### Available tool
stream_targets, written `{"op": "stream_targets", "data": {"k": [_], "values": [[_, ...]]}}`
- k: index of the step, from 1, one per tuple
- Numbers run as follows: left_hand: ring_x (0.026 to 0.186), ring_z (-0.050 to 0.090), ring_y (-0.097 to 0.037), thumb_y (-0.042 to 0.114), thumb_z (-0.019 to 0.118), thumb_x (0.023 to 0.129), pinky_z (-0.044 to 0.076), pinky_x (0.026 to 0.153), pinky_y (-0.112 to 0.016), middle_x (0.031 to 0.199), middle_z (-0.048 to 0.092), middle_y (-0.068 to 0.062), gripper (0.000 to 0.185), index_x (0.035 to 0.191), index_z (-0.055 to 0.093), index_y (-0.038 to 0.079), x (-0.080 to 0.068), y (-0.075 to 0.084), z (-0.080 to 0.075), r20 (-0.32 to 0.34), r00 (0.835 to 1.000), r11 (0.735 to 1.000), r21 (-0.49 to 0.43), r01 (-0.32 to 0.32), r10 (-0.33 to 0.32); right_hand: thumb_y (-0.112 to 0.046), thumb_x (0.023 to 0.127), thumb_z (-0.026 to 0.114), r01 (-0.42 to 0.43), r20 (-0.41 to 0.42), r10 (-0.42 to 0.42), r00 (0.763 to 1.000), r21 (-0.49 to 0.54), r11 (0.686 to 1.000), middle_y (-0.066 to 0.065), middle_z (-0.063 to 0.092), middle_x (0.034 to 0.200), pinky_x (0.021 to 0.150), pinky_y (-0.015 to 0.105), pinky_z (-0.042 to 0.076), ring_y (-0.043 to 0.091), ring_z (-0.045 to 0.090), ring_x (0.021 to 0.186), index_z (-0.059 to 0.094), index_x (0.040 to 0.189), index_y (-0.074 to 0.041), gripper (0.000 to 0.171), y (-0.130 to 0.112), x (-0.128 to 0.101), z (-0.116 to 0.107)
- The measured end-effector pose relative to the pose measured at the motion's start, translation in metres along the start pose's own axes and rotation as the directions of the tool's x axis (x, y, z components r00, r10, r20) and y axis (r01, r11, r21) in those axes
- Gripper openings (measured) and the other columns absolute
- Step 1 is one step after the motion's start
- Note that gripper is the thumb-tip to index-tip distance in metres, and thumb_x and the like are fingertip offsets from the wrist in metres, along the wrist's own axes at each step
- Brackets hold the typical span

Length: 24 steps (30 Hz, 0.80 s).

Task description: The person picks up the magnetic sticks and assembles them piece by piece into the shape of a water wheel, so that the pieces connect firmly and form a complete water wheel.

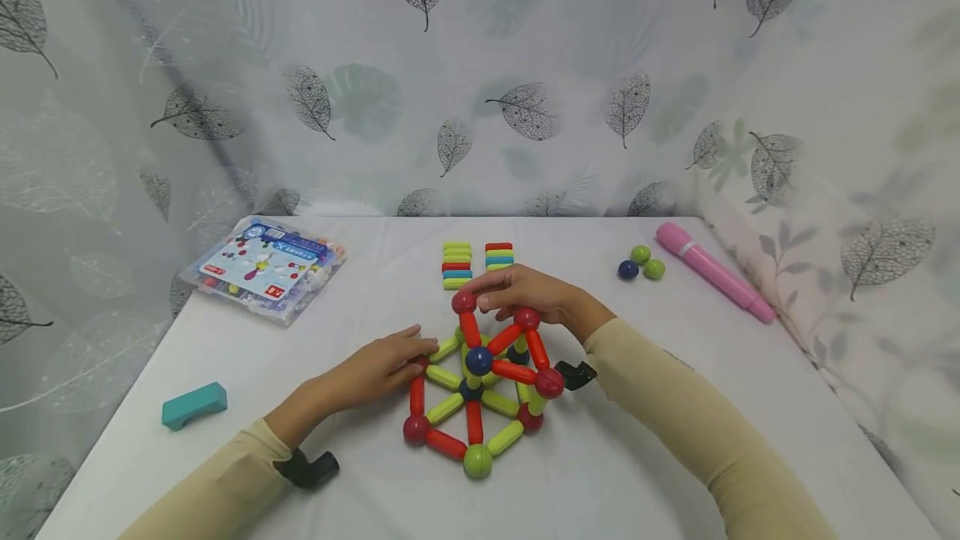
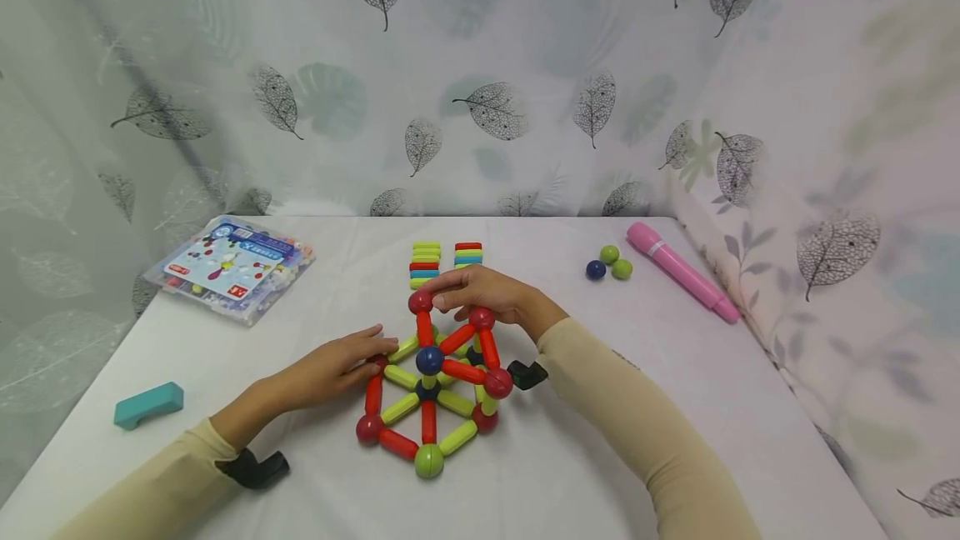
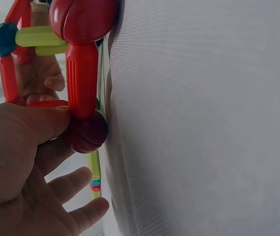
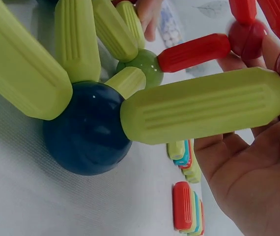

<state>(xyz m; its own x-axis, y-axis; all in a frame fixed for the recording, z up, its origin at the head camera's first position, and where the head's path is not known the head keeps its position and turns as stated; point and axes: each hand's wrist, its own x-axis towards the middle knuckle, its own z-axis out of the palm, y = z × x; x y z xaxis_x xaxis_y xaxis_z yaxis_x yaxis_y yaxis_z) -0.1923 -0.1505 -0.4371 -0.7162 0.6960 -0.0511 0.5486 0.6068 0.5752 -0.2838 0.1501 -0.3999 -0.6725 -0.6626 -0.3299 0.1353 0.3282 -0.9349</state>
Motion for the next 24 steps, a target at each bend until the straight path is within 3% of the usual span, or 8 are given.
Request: {"op": "stream_targets", "data": {"k": [9, 14, 19, 24], "values": [[0.147, 0.040, -0.036, 0.018, 0.063, 0.101, 0.039, 0.114, -0.053, 0.147, 0.058, -0.007, 0.044, 0.145, 0.057, 0.010, 0.001, 0.001, 0.000, -0.004, 1.000, 1.000, 0.009, -0.005, 0.005, -0.026, 0.098, 0.065, 0.019, -0.030, -0.020, 0.999, -0.022, 1.000, 0.006, 0.063, 0.137, 0.100, 0.051, 0.051, 0.031, 0.053, 0.122, 0.066, 0.137, -0.016, 0.040, 0.005, -0.001, -0.005], [0.147, 0.039, -0.037, 0.020, 0.063, 0.101, 0.038, 0.114, -0.055, 0.147, 0.057, -0.008, 0.044, 0.144, 0.058, 0.010, -0.002, 0.002, 0.001, -0.022, 1.000, 1.000, 0.017, 0.002, -0.002, -0.023, 0.101, 0.061, 0.059, -0.063, -0.060, 0.996, -0.004, 0.998, 0.008, 0.066, 0.136, 0.102, 0.055, 0.049, 0.040, 0.052, 0.127, 0.062, 0.140, -0.009, 0.042, 0.009, -0.009, -0.010], [0.149, 0.034, -0.039, 0.030, 0.069, 0.097, 0.038, 0.114, -0.058, 0.152, 0.052, -0.010, 0.053, 0.146, 0.056, 0.013, -0.014, 0.008, 0.004, -0.036, 0.998, 0.998, 0.031, 0.061, -0.060, -0.023, 0.104, 0.057, 0.122, -0.066, -0.124, 0.990, -0.030, 0.992, 0.008, 0.065, 0.138, 0.105, 0.053, 0.047, 0.047, 0.049, 0.132, 0.055, 0.146, -0.009, 0.045, 0.008, -0.029, -0.016], [0.152, 0.029, -0.039, 0.044, 0.075, 0.091, 0.036, 0.114, -0.062, 0.157, 0.046, -0.009, 0.067, 0.149, 0.053, 0.019, -0.030, 0.016, 0.009, -0.054, 0.994, 0.994, 0.035, 0.100, -0.098, -0.027, 0.101, 0.060, 0.118, -0.084, -0.124, 0.989, -0.072, 0.990, 0.004, 0.065, 0.138, 0.099, 0.043, 0.051, 0.041, 0.050, 0.134, 0.058, 0.145, -0.018, 0.044, 0.011, -0.051, -0.017]]}}
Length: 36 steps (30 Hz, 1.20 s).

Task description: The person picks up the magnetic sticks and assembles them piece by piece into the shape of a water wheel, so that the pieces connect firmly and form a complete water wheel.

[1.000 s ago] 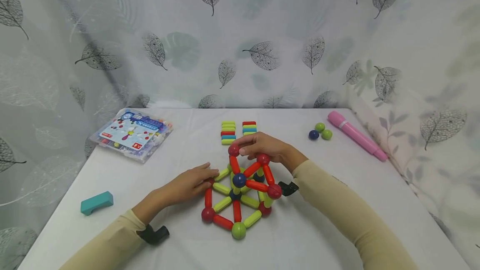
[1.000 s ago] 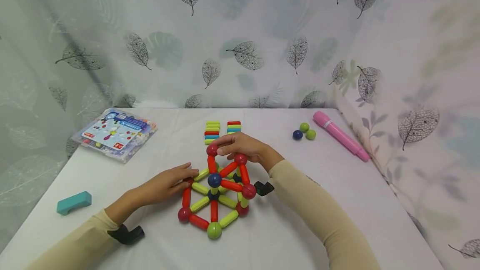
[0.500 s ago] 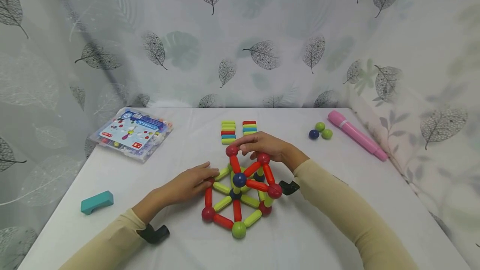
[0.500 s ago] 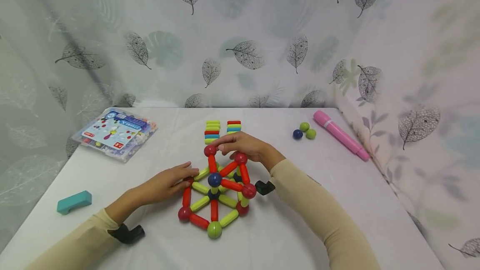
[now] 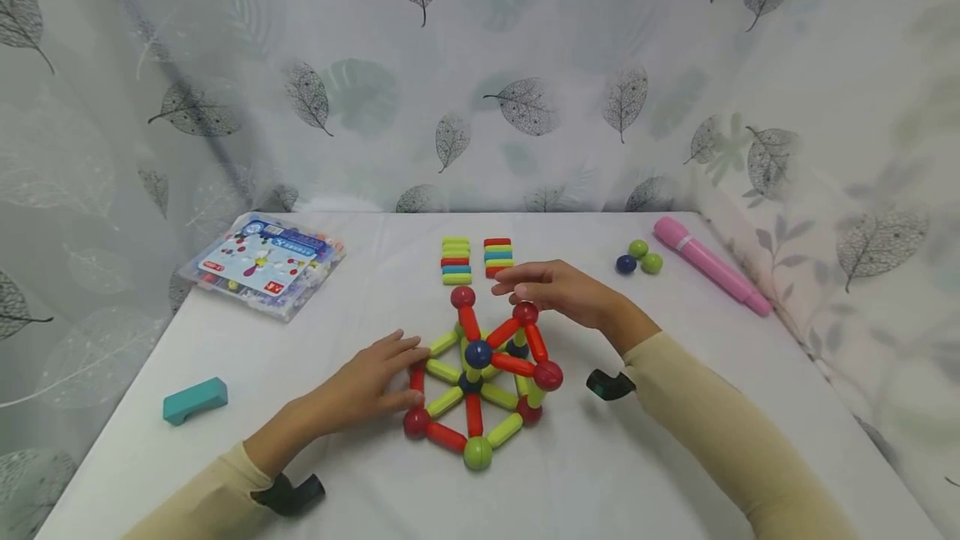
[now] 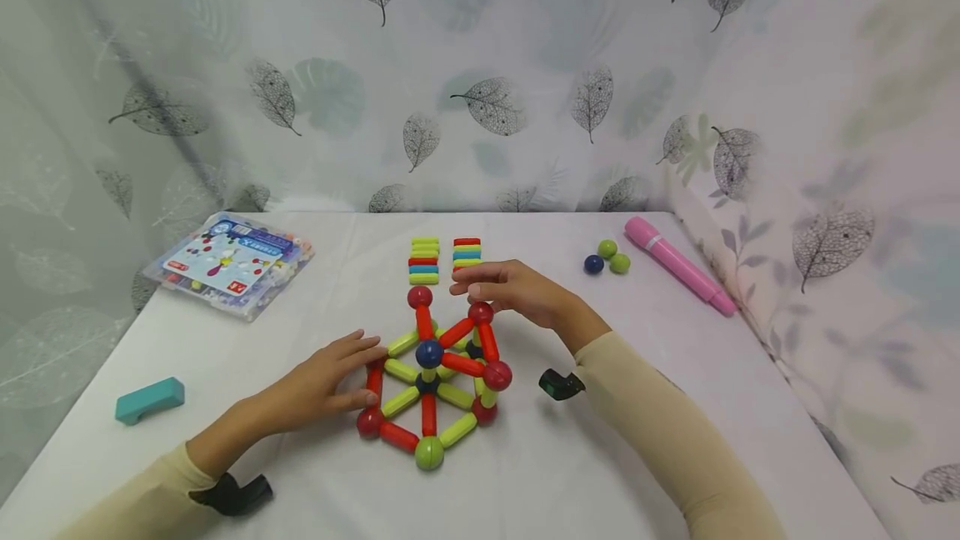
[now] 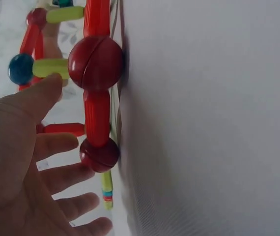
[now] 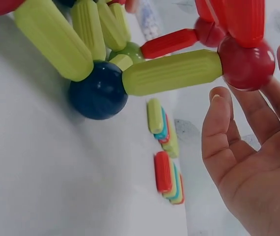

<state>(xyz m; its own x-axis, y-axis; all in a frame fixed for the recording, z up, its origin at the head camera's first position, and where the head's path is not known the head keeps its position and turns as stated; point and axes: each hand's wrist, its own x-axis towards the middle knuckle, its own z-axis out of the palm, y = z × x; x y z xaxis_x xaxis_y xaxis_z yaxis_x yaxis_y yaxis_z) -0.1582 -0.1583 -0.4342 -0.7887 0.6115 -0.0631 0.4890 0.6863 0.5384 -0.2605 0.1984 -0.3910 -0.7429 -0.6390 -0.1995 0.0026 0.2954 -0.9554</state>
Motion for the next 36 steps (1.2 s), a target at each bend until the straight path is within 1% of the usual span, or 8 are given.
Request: {"op": "stream_targets", "data": {"k": [6, 10, 14, 18, 21, 25, 28, 36], "values": [[0.153, 0.025, -0.039, 0.067, 0.070, 0.084, 0.035, 0.114, -0.063, 0.163, 0.036, -0.010, 0.086, 0.154, 0.046, 0.022, -0.009, 0.006, 0.008, -0.024, 1.000, 0.996, 0.086, 0.016, -0.014, -0.027, 0.099, 0.063, 0.010, 0.000, -0.010, 1.000, -0.017, 1.000, 0.011, 0.064, 0.139, 0.098, 0.044, 0.053, 0.031, 0.061, 0.124, 0.062, 0.141, -0.016, 0.044, 0.003, -0.014, -0.002], [0.153, 0.024, -0.039, 0.071, 0.071, 0.080, 0.035, 0.114, -0.063, 0.164, 0.036, -0.010, 0.094, 0.156, 0.044, 0.022, -0.011, 0.009, 0.009, -0.035, 0.999, 0.993, 0.113, 0.023, -0.019, -0.024, 0.098, 0.062, 0.018, -0.007, -0.018, 1.000, -0.016, 1.000, 0.021, 0.060, 0.140, 0.098, 0.046, 0.052, 0.027, 0.061, 0.122, 0.066, 0.136, -0.012, 0.040, 0.007, -0.021, -0.004], [0.153, 0.024, -0.040, 0.072, 0.071, 0.078, 0.035, 0.114, -0.064, 0.163, 0.037, -0.008, 0.098, 0.157, 0.042, 0.022, -0.009, 0.008, 0.007, -0.010, 1.000, 0.992, 0.120, 0.028, -0.027, -0.024, 0.098, 0.064, 0.006, -0.006, -0.006, 1.000, -0.007, 1.000, 0.024, 0.058, 0.140, 0.097, 0.044, 0.051, 0.028, 0.057, 0.124, 0.069, 0.133, -0.012, 0.038, 0.007, -0.025, -0.004], [0.152, 0.025, -0.041, 0.068, 0.074, 0.080, 0.035, 0.114, -0.064, 0.162, 0.039, -0.006, 0.095, 0.157, 0.042, 0.022, -0.006, 0.004, 0.002, 0.010, 1.000, 0.991, 0.131, 0.027, -0.029, -0.024, 0.098, 0.064, 0.016, -0.008, -0.016, 1.000, -0.012, 1.000, 0.024, 0.060, 0.138, 0.097, 0.043, 0.050, 0.029, 0.058, 0.123, 0.069, 0.132, -0.012, 0.037, 0.007, -0.029, -0.003], [0.152, 0.027, -0.041, 0.059, 0.076, 0.083, 0.036, 0.113, -0.063, 0.161, 0.041, -0.004, 0.088, 0.156, 0.043, 0.022, -0.002, -0.001, -0.002, 0.009, 1.000, 0.989, 0.143, 0.025, -0.027, -0.024, 0.097, 0.065, 0.018, -0.024, -0.018, 1.000, -0.016, 1.000, 0.018, 0.064, 0.134, 0.096, 0.044, 0.051, 0.029, 0.059, 0.121, 0.069, 0.131, -0.012, 0.036, 0.008, -0.034, -0.002], [0.152, 0.028, -0.040, 0.047, 0.076, 0.088, 0.037, 0.113, -0.063, 0.162, 0.041, -0.002, 0.079, 0.156, 0.044, 0.021, 0.003, -0.006, -0.007, 0.015, 1.000, 0.992, 0.128, 0.021, -0.023, -0.022, 0.095, 0.067, 0.010, -0.054, -0.009, 0.998, 0.016, 1.000, 0.009, 0.068, 0.130, 0.096, 0.049, 0.052, 0.030, 0.059, 0.121, 0.068, 0.132, -0.011, 0.039, 0.013, -0.043, 0.001], [0.151, 0.028, -0.041, 0.042, 0.076, 0.090, 0.037, 0.112, -0.064, 0.162, 0.040, -0.003, 0.077, 0.156, 0.044, 0.019, 0.005, -0.008, -0.008, 0.027, 1.000, 0.994, 0.106, 0.008, -0.011, -0.022, 0.095, 0.067, 0.014, -0.077, -0.010, 0.997, 0.049, 0.999, 0.006, 0.066, 0.133, 0.098, 0.053, 0.052, 0.029, 0.059, 0.122, 0.064, 0.137, -0.010, 0.043, 0.020, -0.049, 0.005], [0.152, 0.025, -0.042, 0.042, 0.074, 0.091, 0.036, 0.112, -0.064, 0.161, 0.041, -0.006, 0.075, 0.156, 0.043, 0.019, 0.012, -0.012, -0.011, 0.041, 0.999, 0.994, 0.108, -0.017, 0.012, -0.022, 0.097, 0.067, 0.091, -0.110, -0.091, 0.990, -0.004, 0.996, 0.006, 0.063, 0.140, 0.099, 0.044, 0.053, 0.029, 0.055, 0.130, 0.058, 0.144, -0.013, 0.050, 0.027, -0.063, 0.016]]}}
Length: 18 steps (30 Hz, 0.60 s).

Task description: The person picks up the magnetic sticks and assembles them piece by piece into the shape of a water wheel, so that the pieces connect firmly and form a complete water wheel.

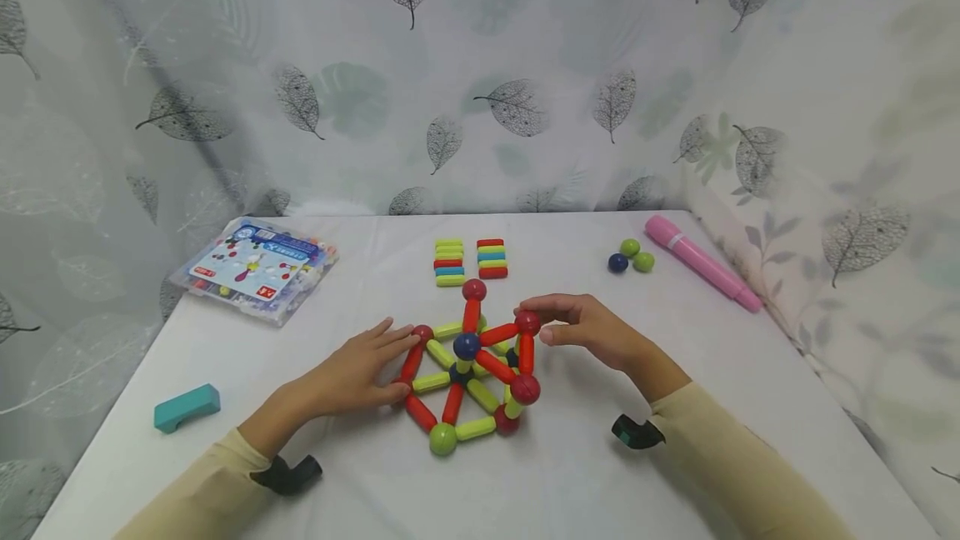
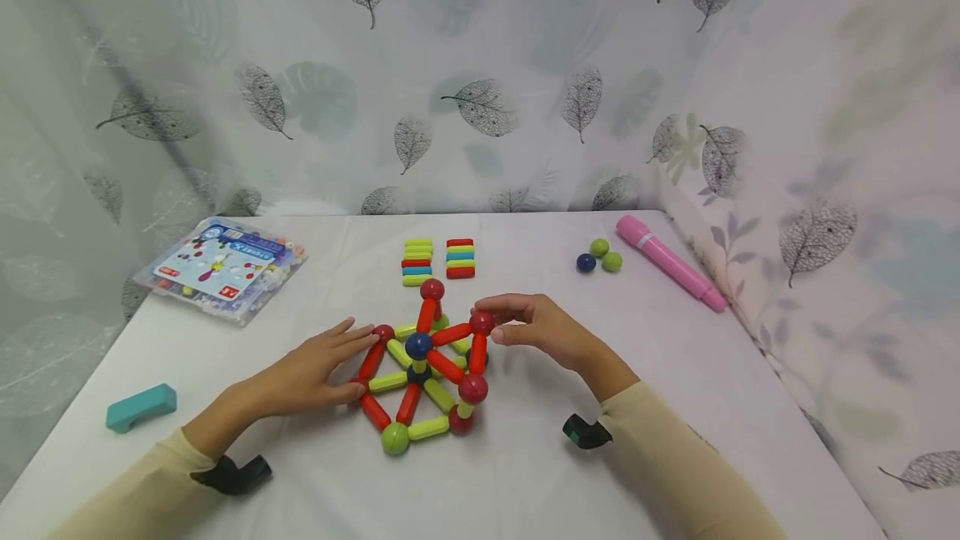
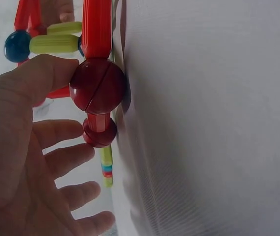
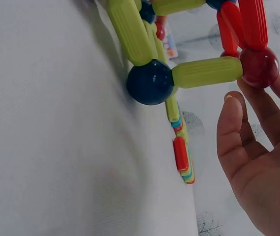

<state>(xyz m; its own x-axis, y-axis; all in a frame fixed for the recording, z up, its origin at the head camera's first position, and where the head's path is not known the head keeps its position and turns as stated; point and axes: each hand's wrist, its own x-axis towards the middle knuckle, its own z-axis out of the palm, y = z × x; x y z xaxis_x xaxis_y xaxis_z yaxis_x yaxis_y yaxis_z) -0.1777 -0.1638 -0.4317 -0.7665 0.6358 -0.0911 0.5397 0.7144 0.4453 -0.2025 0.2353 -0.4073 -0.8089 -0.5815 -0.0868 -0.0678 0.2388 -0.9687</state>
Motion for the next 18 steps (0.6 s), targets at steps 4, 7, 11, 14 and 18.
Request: {"op": "stream_targets", "data": {"k": [4, 7, 11, 14, 18], "values": [[0.153, 0.024, -0.041, 0.042, 0.073, 0.092, 0.036, 0.113, -0.064, 0.161, 0.041, -0.006, 0.075, 0.156, 0.043, 0.018, 0.002, -0.003, -0.001, 0.010, 1.000, 1.000, -0.009, -0.003, 0.003, -0.021, 0.095, 0.069, 0.004, -0.043, -0.004, 0.999, 0.012, 1.000, 0.007, 0.060, 0.142, 0.098, 0.043, 0.054, 0.032, 0.055, 0.130, 0.054, 0.147, -0.015, 0.055, 0.001, -0.004, -0.001], [0.153, 0.023, -0.041, 0.042, 0.073, 0.092, 0.036, 0.113, -0.064, 0.162, 0.040, -0.005, 0.074, 0.156, 0.044, 0.018, 0.004, -0.005, -0.001, 0.016, 1.000, 1.000, -0.017, -0.012, 0.013, -0.021, 0.097, 0.068, 0.024, -0.176, -0.016, 0.984, 0.042, 0.999, 0.007, 0.058, 0.142, 0.092, 0.036, 0.056, 0.032, 0.056, 0.126, 0.052, 0.148, -0.016, 0.054, 0.009, -0.008, -0.015], [0.154, 0.022, -0.040, 0.041, 0.072, 0.092, 0.036, 0.113, -0.064, 0.162, 0.039, -0.004, 0.073, 0.156, 0.044, 0.018, 0.006, -0.005, -0.001, 0.024, 1.000, 0.999, -0.029, -0.016, 0.016, -0.014, 0.098, 0.068, 0.096, -0.506, 0.035, 0.862, 0.230, 0.968, 0.003, 0.061, 0.124, 0.076, 0.024, 0.056, 0.017, 0.062, 0.104, 0.058, 0.138, -0.020, 0.042, 0.026, -0.012, -0.062], [0.154, 0.022, -0.040, 0.040, 0.072, 0.092, 0.036, 0.113, -0.064, 0.162, 0.039, -0.005, 0.073, 0.156, 0.044, 0.017, 0.005, -0.005, 0.000, 0.029, 1.000, 0.999, -0.041, -0.008, 0.009, -0.007, 0.097, 0.069, 0.130, -0.659, 0.182, 0.730, 0.396, 0.909, -0.003, 0.059, 0.108, 0.071, 0.021, 0.053, 0.010, 0.058, 0.090, 0.055, 0.140, -0.019, 0.047, 0.037, -0.019, -0.101], [0.153, 0.022, -0.041, 0.040, 0.072, 0.092, 0.036, 0.113, -0.063, 0.162, 0.039, -0.006, 0.073, 0.155, 0.045, 0.017, 0.003, -0.006, 0.000, 0.027, 1.000, 0.999, -0.041, -0.003, 0.004, -0.007, 0.098, 0.067, 0.084, -0.676, 0.327, 0.661, 0.499, 0.862, -0.004, 0.058, 0.103, 0.073, 0.023, 0.051, 0.011, 0.054, 0.087, 0.050, 0.143, -0.018, 0.050, 0.041, -0.032, -0.125]]}}
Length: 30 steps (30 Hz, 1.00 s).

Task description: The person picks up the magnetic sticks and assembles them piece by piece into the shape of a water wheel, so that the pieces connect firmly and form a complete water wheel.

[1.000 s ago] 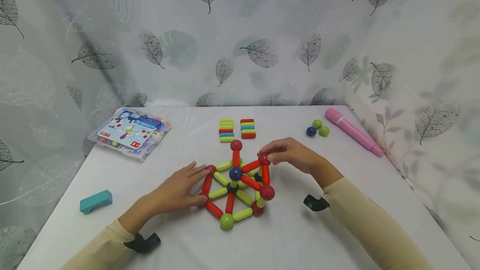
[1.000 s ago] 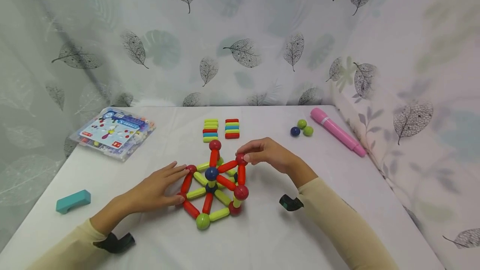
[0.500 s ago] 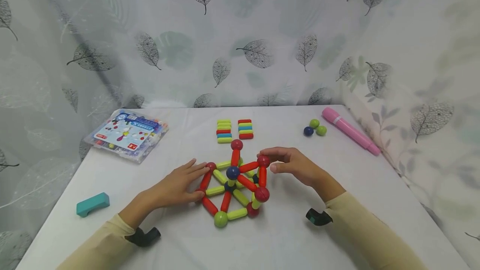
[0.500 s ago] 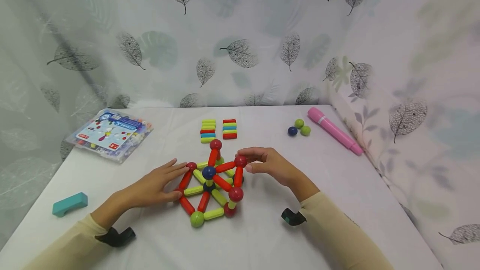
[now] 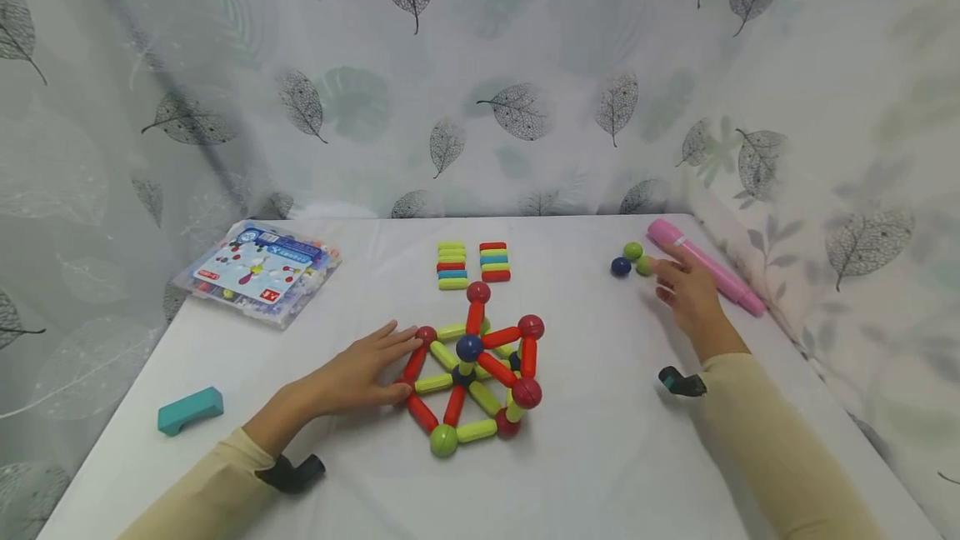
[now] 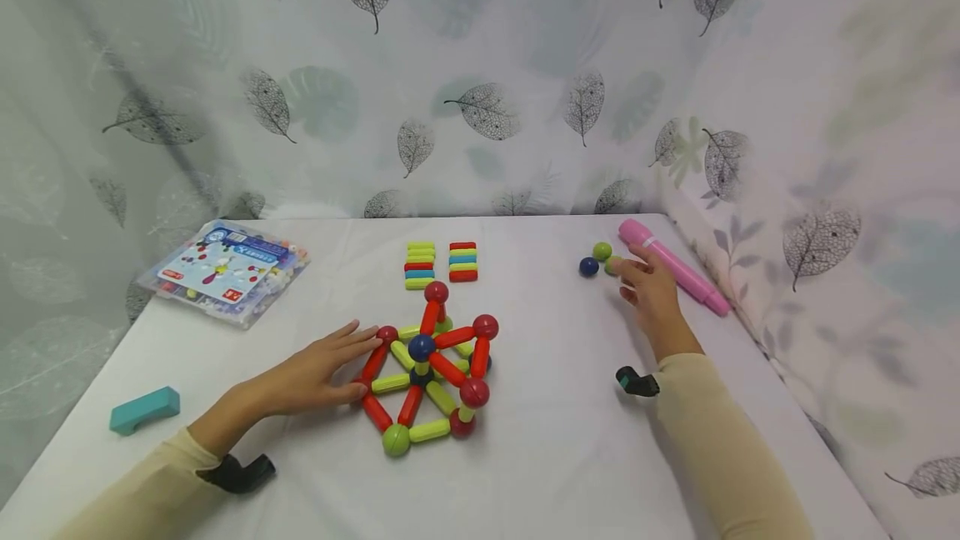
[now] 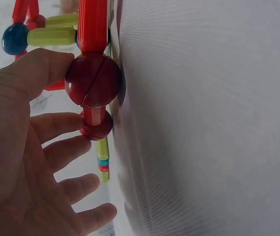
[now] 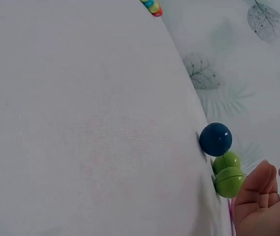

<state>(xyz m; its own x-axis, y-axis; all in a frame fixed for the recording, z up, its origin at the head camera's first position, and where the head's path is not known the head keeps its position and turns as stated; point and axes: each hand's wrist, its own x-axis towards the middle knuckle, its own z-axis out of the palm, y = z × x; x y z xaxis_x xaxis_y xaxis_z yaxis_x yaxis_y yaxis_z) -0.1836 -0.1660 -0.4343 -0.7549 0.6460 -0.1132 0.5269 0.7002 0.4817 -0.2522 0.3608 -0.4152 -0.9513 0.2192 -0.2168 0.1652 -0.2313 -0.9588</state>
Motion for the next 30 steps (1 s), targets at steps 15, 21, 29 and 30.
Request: {"op": "stream_targets", "data": {"k": [15, 21, 29, 30], "values": [[0.153, 0.023, -0.041, 0.041, 0.071, 0.093, 0.035, 0.114, -0.063, 0.162, 0.039, -0.006, 0.071, 0.155, 0.046, 0.015, 0.001, -0.003, 0.004, -0.005, 1.000, 1.000, -0.025, -0.018, 0.018, -0.025, 0.098, 0.070, -0.043, 0.220, 0.141, 0.965, -0.397, 0.917, 0.002, 0.059, 0.123, 0.079, 0.025, 0.051, 0.020, 0.055, 0.099, 0.052, 0.148, -0.015, 0.054, 0.039, 0.021, 0.106], [0.154, 0.023, -0.040, 0.042, 0.070, 0.094, 0.035, 0.114, -0.062, 0.163, 0.038, -0.005, 0.070, 0.154, 0.046, 0.016, 0.004, 0.001, 0.007, -0.003, 1.000, 0.999, -0.030, -0.023, 0.023, -0.028, 0.095, 0.073, 0.033, 0.269, 0.192, 0.944, -0.655, 0.755, 0.010, 0.061, 0.124, 0.076, 0.028, 0.050, 0.027, 0.055, 0.095, 0.063, 0.136, -0.021, 0.043, 0.059, 0.035, 0.158], [0.154, 0.022, -0.037, 0.041, 0.071, 0.093, 0.036, 0.115, -0.060, 0.163, 0.037, -0.003, 0.072, 0.155, 0.045, 0.018, 0.001, -0.001, 0.007, -0.004, 1.000, 1.000, -0.002, 0.015, -0.015, -0.026, 0.090, 0.078, 0.175, 0.313, 0.141, 0.939, -0.790, 0.587, 0.010, 0.063, 0.113, 0.076, 0.030, 0.055, 0.026, 0.058, 0.098, 0.068, 0.121, -0.016, 0.034, 0.071, 0.044, 0.182], [0.154, 0.022, -0.038, 0.041, 0.071, 0.093, 0.036, 0.115, -0.060, 0.163, 0.038, -0.003, 0.071, 0.155, 0.045, 0.017, 0.000, -0.002, 0.006, -0.008, 1.000, 1.000, 0.003, 0.016, -0.016, -0.026, 0.090, 0.079, 0.193, 0.317, 0.127, 0.940, -0.801, 0.566, 0.010, 0.063, 0.112, 0.077, 0.031, 0.055, 0.027, 0.057, 0.099, 0.069, 0.119, -0.015, 0.033, 0.072, 0.044, 0.185]]}}
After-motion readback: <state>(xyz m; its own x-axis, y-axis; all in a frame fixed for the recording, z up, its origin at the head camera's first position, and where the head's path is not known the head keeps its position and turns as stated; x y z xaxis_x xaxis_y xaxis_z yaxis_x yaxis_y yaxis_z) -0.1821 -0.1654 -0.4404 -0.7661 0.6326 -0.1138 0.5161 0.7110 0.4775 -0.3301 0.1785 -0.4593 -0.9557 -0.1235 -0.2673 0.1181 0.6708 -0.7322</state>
